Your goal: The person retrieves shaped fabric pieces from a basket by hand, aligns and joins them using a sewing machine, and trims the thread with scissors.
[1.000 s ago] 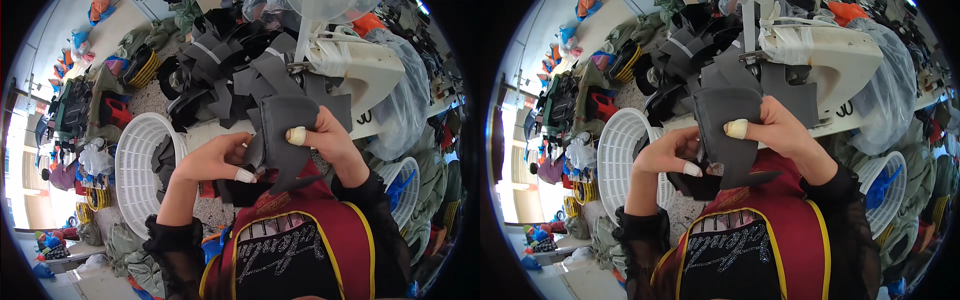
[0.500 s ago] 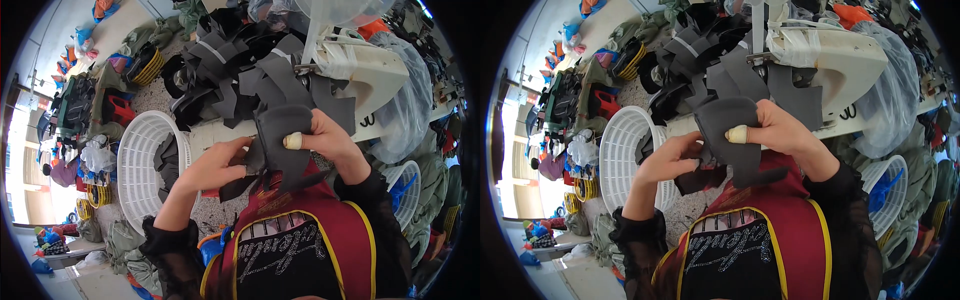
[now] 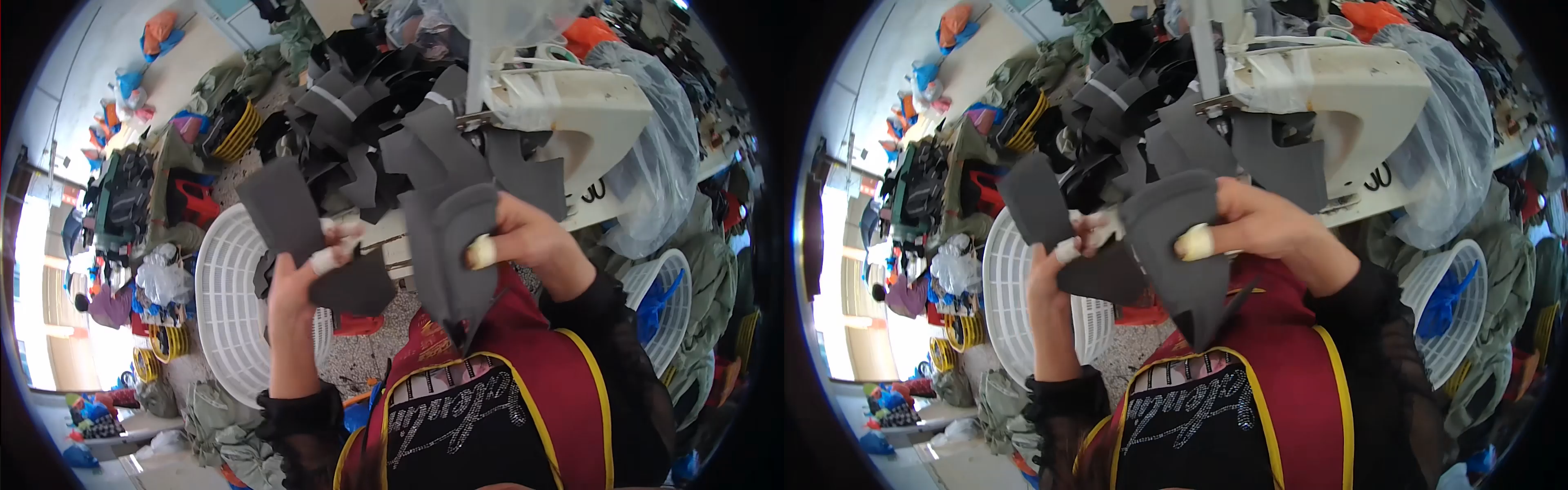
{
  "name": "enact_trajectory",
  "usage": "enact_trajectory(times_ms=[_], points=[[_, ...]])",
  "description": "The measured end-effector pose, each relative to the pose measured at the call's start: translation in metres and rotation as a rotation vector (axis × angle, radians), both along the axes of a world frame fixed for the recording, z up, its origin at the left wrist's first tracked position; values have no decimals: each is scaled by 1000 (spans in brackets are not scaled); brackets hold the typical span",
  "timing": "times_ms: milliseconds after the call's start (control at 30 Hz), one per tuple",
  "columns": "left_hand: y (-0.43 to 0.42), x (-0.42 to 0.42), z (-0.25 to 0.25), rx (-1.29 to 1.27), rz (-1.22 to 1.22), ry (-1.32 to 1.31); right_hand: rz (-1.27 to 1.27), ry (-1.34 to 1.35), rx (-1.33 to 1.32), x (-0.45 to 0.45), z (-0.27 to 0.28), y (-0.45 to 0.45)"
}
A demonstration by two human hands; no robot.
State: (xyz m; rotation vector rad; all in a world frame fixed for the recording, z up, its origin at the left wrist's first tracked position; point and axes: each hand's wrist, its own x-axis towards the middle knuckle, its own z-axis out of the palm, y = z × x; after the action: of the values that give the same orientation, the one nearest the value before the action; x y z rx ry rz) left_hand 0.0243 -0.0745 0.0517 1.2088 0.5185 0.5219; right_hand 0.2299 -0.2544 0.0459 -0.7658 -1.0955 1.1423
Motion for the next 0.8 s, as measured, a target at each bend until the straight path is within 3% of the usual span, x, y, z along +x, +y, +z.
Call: enact_trajectory(times_ms=[100,133,233,367,400,500,800], points=[[-33,29,4,-65,-119,-137,104,115,-112,-7,-18,10],[-39,35,4,4,-43,-69,88,156,-107,-6,-16,7],[-50,51,15,244,107,43,-268,88,-186,-6,3,-14],[-52,75,18,401,172,140,-547,293,-299,14,3,-34],[-52,85,14,368,172,241,-561,347,-322,22,0,-35],[-44,115,-7,117,146,-1,-618,444,-357,41,-9,-28],[-34,133,-19,128,166,-33,-708,419,-385,58,-19,-15]])
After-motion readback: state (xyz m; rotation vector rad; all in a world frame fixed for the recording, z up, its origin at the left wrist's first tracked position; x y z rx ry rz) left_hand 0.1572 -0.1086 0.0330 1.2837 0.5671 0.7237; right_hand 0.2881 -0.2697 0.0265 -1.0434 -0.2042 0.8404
